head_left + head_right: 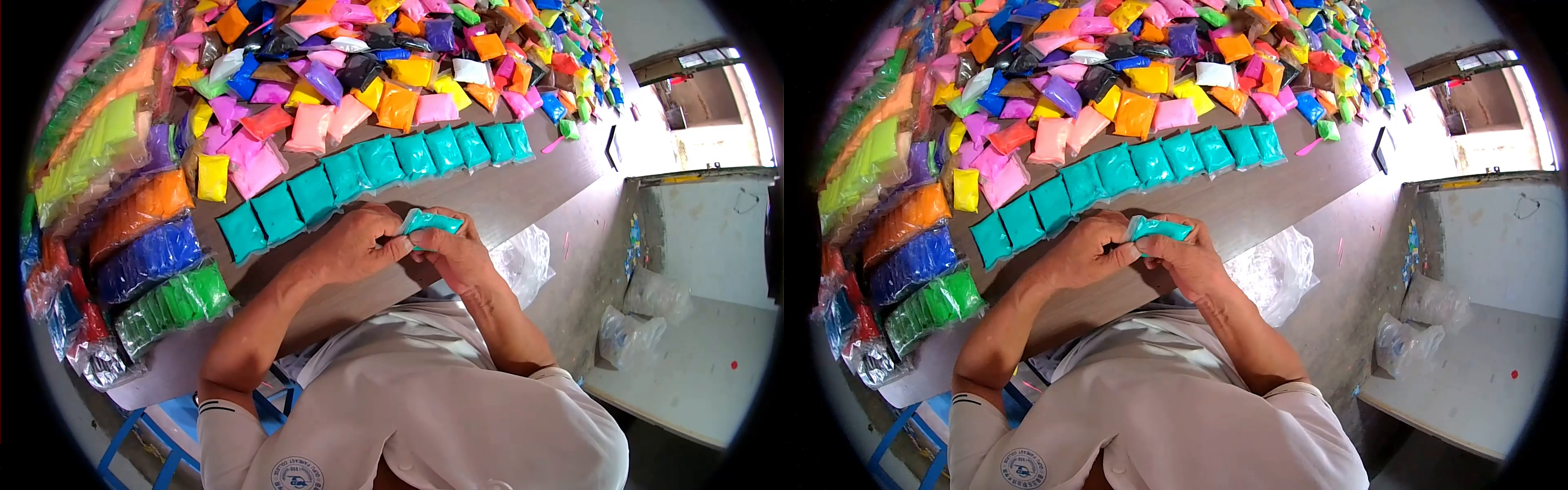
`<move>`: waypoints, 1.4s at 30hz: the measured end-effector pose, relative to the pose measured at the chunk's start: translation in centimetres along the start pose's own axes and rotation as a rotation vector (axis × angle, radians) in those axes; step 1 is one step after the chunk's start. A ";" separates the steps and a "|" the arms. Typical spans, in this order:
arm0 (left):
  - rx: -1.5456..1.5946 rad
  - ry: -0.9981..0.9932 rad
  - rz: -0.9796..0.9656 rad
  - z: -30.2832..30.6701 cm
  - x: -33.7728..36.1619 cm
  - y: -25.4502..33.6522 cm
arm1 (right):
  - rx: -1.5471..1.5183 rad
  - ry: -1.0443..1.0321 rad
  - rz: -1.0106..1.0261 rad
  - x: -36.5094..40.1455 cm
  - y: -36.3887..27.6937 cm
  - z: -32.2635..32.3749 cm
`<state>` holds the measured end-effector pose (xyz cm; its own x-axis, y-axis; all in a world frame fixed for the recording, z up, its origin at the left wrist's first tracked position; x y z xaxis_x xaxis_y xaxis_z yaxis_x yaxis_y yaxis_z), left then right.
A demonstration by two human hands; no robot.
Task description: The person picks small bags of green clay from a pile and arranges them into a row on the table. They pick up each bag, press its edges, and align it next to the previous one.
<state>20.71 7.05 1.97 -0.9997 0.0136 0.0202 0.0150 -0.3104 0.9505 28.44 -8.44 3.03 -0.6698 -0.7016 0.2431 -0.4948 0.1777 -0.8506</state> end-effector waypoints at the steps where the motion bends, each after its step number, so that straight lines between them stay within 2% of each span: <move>1: -0.002 -0.012 0.014 0.0 0.0 -0.1 | -0.005 0.007 -0.006 -0.1 0.1 0.2; 4: -0.017 -0.017 -0.017 0.3 0.2 0.7 | -0.009 0.012 -0.006 -0.2 -0.1 0.7; 9: -0.028 -0.048 0.052 0.7 0.2 1.3 | 0.070 -0.012 0.028 0.0 -0.4 1.0; 12: 0.060 -0.063 0.037 0.6 0.1 1.5 | -0.008 -0.036 -0.025 0.3 -0.8 0.4; 15: 0.085 -0.036 0.047 0.5 0.1 1.3 | -0.137 -0.060 0.022 0.6 -1.6 -0.1; 19: 0.056 -0.072 0.118 0.2 0.2 0.5 | 0.030 -0.003 0.141 0.7 -1.4 0.5; 22: 0.048 -0.023 0.017 0.1 0.1 1.0 | 0.172 -0.036 0.180 0.7 -0.9 1.6; 24: 0.008 -0.052 0.057 0.3 0.2 0.9 | 0.247 -0.061 0.194 0.8 -1.1 1.7; 28: 0.000 -0.051 0.030 0.3 0.1 0.9 | 0.275 -0.095 0.188 0.9 -1.7 1.5; 30: -0.050 -0.063 0.078 0.4 0.1 1.1 | 0.257 -0.088 0.150 0.8 -2.2 1.0; 33: -0.035 -0.068 0.085 0.3 0.2 1.4 | 0.302 -0.049 0.200 0.9 -2.1 0.6; 36: -0.048 -0.075 0.043 0.3 0.2 1.3 | 0.350 -0.117 0.275 0.9 -1.2 1.5; 42: -0.072 -0.106 0.106 0.4 0.3 0.9 | 0.312 -0.075 0.196 1.1 -1.7 0.5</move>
Point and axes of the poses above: each hand's wrist, its own x-axis away from the middle knuckle, its own z-axis out of the back of the hand, y = z × x, the point moved 3 cm from there along -x, towards the middle knuckle, and after that the axes turned 14 degrees about z, right-handed, at the moved point
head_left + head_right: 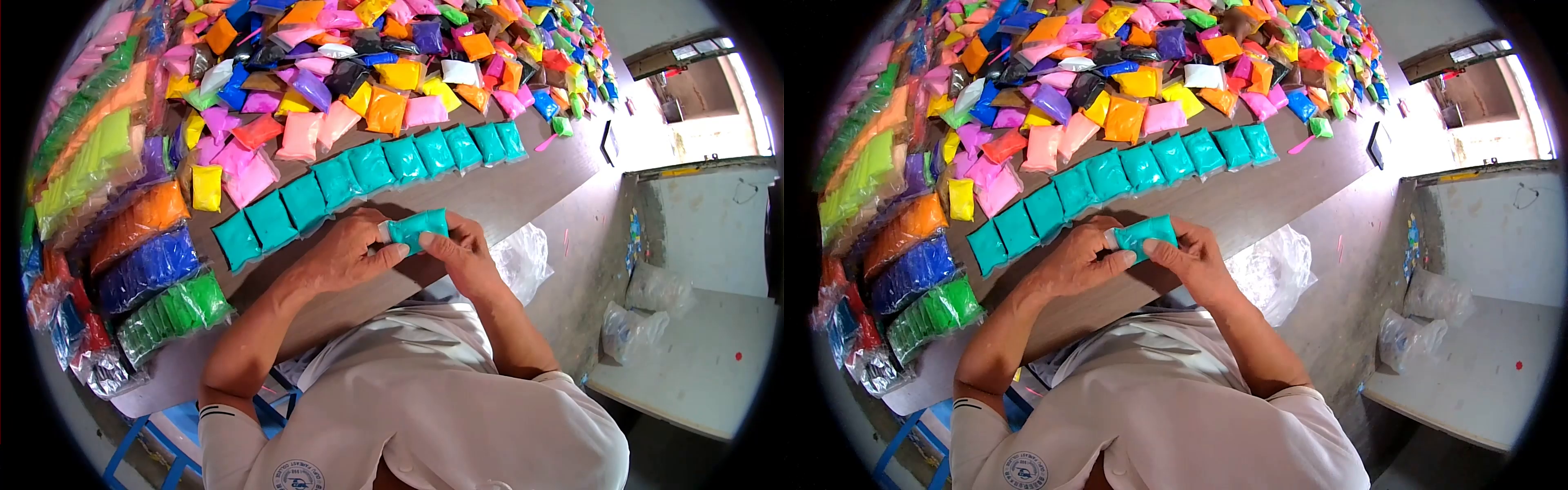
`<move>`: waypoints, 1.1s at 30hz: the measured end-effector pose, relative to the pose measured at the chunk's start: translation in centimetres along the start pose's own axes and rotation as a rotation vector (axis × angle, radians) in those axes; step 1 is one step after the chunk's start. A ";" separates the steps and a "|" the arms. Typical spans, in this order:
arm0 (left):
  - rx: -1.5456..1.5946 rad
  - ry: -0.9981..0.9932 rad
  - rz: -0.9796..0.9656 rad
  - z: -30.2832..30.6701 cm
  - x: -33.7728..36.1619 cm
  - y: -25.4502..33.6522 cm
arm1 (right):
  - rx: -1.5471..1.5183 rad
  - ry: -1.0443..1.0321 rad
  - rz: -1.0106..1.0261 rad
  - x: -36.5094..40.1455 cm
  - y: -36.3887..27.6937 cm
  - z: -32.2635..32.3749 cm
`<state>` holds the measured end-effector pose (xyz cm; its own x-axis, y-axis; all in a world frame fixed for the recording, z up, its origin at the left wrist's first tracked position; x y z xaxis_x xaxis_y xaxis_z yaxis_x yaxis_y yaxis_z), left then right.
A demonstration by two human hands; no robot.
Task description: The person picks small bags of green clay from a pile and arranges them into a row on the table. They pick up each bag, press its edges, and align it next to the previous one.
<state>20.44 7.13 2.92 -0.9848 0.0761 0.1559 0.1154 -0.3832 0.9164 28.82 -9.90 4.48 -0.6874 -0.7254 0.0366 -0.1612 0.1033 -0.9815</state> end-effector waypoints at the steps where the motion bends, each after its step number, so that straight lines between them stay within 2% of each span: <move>1: -0.002 -0.010 0.029 0.0 0.0 -0.1 | -0.034 0.014 -0.010 -0.1 0.1 0.0; 7: 0.019 0.043 -0.055 -0.3 0.0 -0.1 | -0.066 0.027 -0.045 -0.9 0.7 0.0; 12: -0.093 0.037 -0.074 -0.5 -0.1 -0.5 | -0.098 0.007 -0.035 -0.9 1.6 0.5; 18: -0.007 0.069 -0.047 -0.6 0.1 -0.5 | -0.135 0.032 -0.092 -1.8 -0.9 -1.2; 22: -0.123 0.048 -0.086 -0.5 -0.1 -0.7 | -0.075 -0.018 -0.109 -1.7 0.9 -0.1; 24: -0.097 0.106 -0.133 -0.8 -0.3 -0.6 | -0.043 -0.031 -0.072 -1.5 1.5 0.2; 28: -0.134 0.119 -0.142 -0.8 -0.2 -0.4 | -0.106 -0.003 -0.078 -1.1 2.0 0.4; 30: -0.042 0.117 -0.111 -0.7 -0.2 -0.5 | -0.117 0.017 -0.127 -1.2 1.4 0.3; 33: 0.015 0.120 -0.103 -0.6 -0.2 -0.4 | -0.352 0.036 -0.218 -1.2 -0.5 -0.7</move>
Point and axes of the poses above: each hand's wrist, its own x-axis away from the middle knuckle, its own z-axis out of the back of the hand, y = z × x, the point moved 3 cm from there along -x, towards the middle knuckle, and after that the axes turned 14 degrees about z, right-handed, at the moved point
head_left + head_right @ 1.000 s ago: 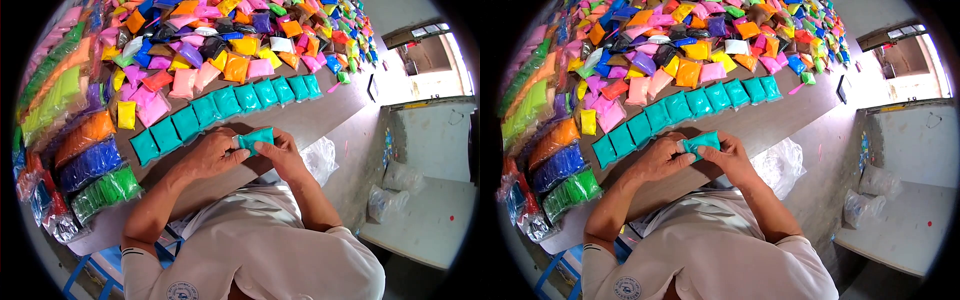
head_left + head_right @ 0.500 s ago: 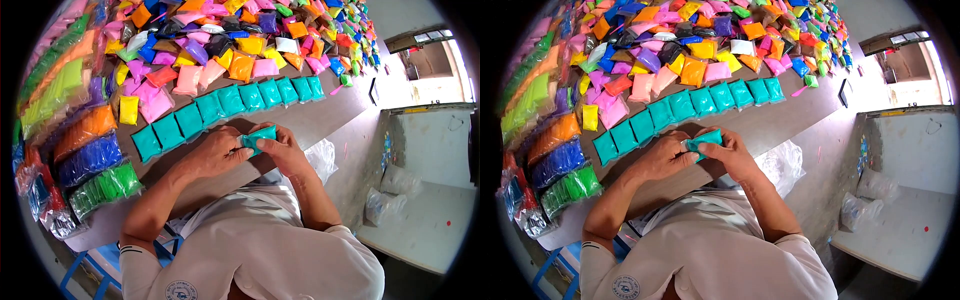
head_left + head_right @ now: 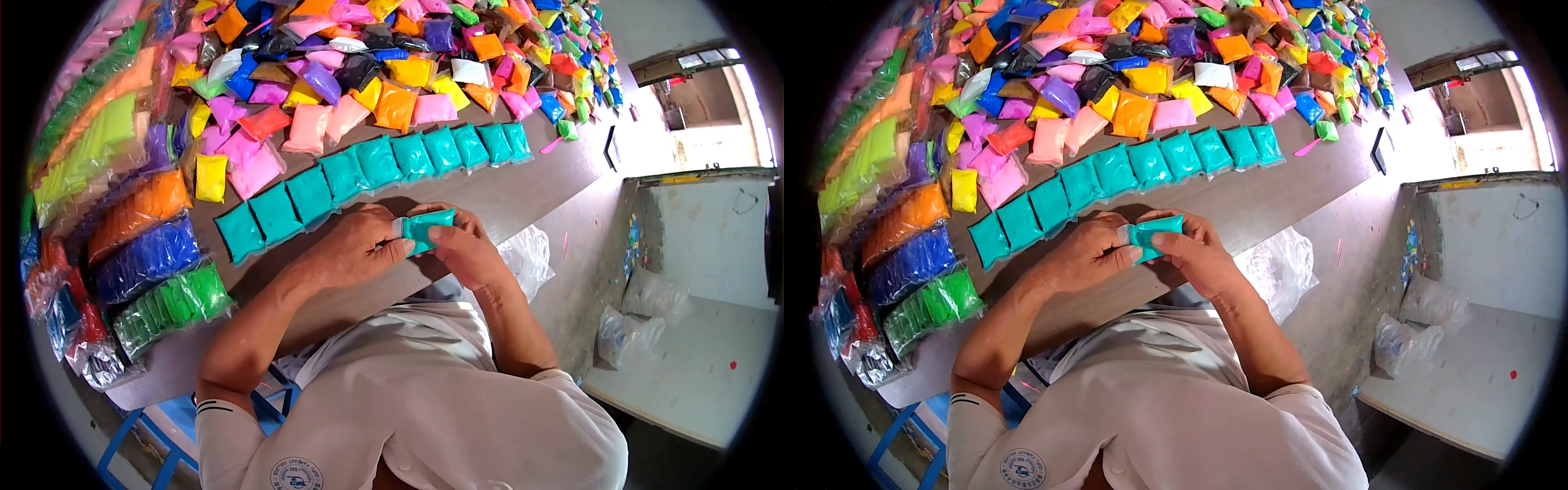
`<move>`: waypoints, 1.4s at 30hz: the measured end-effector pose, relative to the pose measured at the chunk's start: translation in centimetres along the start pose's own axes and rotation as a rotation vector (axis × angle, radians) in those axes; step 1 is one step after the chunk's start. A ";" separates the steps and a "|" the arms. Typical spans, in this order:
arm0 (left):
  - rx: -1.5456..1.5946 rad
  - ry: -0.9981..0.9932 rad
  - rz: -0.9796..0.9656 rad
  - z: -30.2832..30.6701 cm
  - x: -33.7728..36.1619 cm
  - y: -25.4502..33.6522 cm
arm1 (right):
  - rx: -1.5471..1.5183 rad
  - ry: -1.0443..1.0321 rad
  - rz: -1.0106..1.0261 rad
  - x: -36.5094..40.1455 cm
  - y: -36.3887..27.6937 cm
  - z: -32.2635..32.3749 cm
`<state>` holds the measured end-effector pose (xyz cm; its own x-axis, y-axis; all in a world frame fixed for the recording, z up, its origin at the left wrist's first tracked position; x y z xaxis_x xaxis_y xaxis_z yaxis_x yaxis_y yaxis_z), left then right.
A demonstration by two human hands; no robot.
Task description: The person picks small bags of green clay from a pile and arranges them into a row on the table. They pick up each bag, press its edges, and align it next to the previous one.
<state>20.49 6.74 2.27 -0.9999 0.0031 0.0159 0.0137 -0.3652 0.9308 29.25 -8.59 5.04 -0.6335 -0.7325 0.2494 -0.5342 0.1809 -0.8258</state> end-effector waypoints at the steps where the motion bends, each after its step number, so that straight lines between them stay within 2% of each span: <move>1: 0.006 0.003 -0.004 0.0 0.0 0.0 | 0.005 0.005 0.021 0.1 0.1 0.2; 6: -0.035 -0.006 -0.004 0.0 0.0 0.2 | 0.120 -0.023 0.152 0.0 1.8 2.6; 12: -0.010 0.004 0.008 0.0 0.0 -0.1 | 0.077 -0.001 0.074 -0.5 0.2 0.5; 15: 0.011 0.013 -0.007 -0.1 0.1 -0.1 | 0.172 -0.051 0.048 -1.0 0.8 1.5; 19: -0.052 0.005 -0.054 -0.3 -0.1 -0.3 | 0.203 -0.076 0.071 -0.9 1.3 1.9; 22: -0.153 -0.109 0.008 0.0 -0.1 -0.6 | 0.230 -0.064 0.085 -0.8 1.4 2.0; 24: -0.087 -0.075 0.017 -0.1 0.1 -0.6 | 0.278 -0.044 0.091 -0.7 1.0 1.7; 27: -0.058 -0.068 0.038 0.1 0.2 -0.5 | 0.097 0.011 0.034 -0.5 -0.3 0.4; 31: 0.000 0.011 -0.017 -0.2 0.0 -0.2 | 0.202 -0.024 0.106 -0.6 0.3 1.9; 36: -0.053 -0.012 -0.018 -0.2 -0.1 -0.2 | 0.227 -0.084 0.218 -0.6 1.0 2.2; 40: -0.066 -0.053 0.001 -0.2 0.0 -0.6 | 0.232 -0.052 0.193 -0.6 0.9 2.2; 42: -0.024 -0.014 0.006 -0.2 0.0 -0.5 | 0.250 -0.008 0.164 -0.7 0.4 1.6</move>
Point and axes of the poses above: each hand's wrist, its own x-axis away from the middle knuckle, its own z-axis out of the back of the hand, y = z × x, the point moved 3 cm from there along -x, towards the middle knuckle, and after that the axes turned 14 degrees about z, right-handed, at the moved point
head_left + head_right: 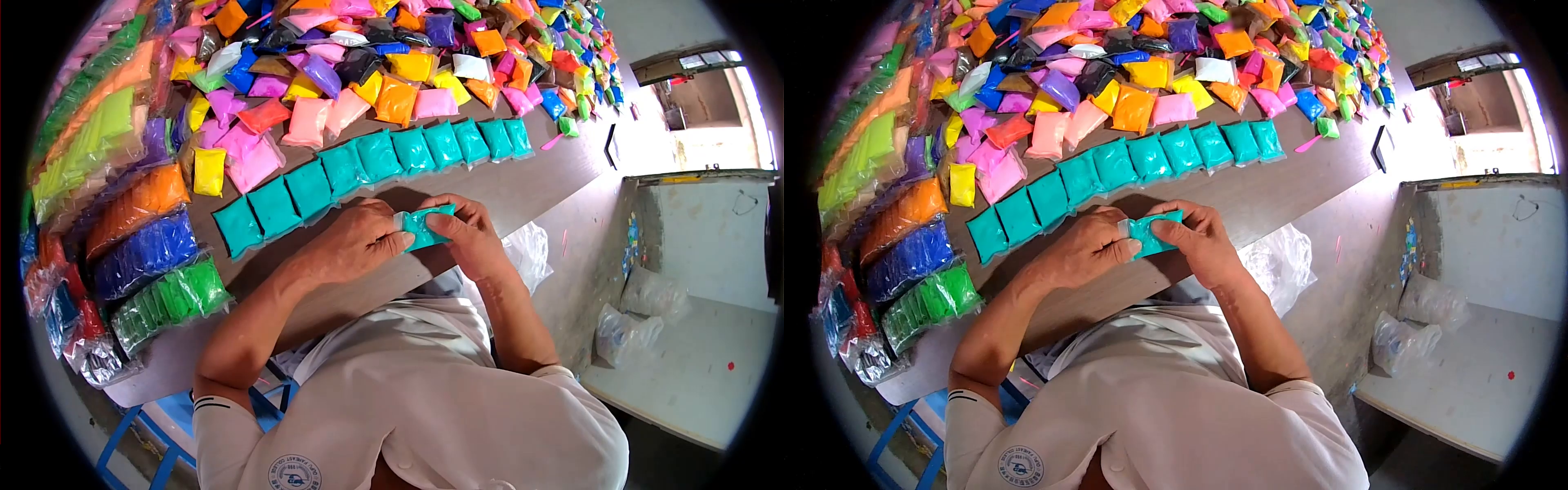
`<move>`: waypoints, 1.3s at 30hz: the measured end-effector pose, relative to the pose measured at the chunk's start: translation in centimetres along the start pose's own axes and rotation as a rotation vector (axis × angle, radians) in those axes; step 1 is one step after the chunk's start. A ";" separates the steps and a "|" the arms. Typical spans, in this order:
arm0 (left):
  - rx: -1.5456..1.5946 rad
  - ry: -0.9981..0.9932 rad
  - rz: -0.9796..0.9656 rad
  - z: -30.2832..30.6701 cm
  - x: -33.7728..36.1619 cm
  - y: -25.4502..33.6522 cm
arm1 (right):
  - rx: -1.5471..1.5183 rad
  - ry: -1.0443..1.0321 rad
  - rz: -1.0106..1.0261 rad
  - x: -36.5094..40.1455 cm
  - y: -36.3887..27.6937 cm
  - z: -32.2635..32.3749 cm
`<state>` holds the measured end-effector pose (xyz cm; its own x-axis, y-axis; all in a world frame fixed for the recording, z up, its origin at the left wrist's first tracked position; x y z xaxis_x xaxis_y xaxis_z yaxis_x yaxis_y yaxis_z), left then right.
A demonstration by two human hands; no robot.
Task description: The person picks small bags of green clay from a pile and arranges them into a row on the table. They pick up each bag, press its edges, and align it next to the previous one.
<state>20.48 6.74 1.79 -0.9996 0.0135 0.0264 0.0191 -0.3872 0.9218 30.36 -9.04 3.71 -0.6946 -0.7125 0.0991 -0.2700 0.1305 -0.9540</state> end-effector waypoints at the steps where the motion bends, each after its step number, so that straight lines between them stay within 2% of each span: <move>1: 0.022 0.020 0.003 0.0 0.0 0.1 | 0.000 -0.015 -0.022 -0.1 -0.2 -0.1; 7: -0.046 0.015 -0.047 0.0 -0.1 0.3 | 0.056 -0.088 -0.039 -0.1 0.7 0.6; 12: -0.001 0.030 -0.027 0.0 0.0 0.1 | 0.005 -0.041 0.002 0.2 0.4 0.0; 15: 0.021 0.045 -0.019 0.0 0.0 0.2 | -0.071 -0.060 -0.077 -0.2 -0.9 -0.8; 24: -0.058 0.042 -0.069 -0.1 0.0 0.5 | 0.059 -0.065 0.012 0.4 0.8 -0.4; 27: -0.019 0.044 -0.040 -0.1 -0.1 0.4 | 0.064 -0.027 -0.072 0.5 0.0 -0.3; 30: 0.007 0.052 -0.031 -0.2 0.0 0.0 | -0.062 -0.066 -0.126 0.7 -0.5 0.1; 37: -0.050 0.013 -0.054 0.1 -0.2 0.6 | 0.123 -0.106 0.039 1.0 0.7 0.7; 39: -0.042 -0.036 0.003 0.2 -0.1 0.2 | 0.113 -0.092 -0.006 1.1 0.9 0.9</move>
<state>20.55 6.88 2.07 -0.9980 0.0453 0.0435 0.0201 -0.4255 0.9047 30.01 -10.31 2.73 -0.6277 -0.7740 0.0834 -0.1934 0.0513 -0.9798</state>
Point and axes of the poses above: each hand's wrist, its own x-axis away from the middle knuckle, its own z-axis out of the back of the hand, y = z × x, the point moved 3 cm from there along -x, towards the middle knuckle, and after that the axes turned 14 degrees about z, right-handed, at the moved point
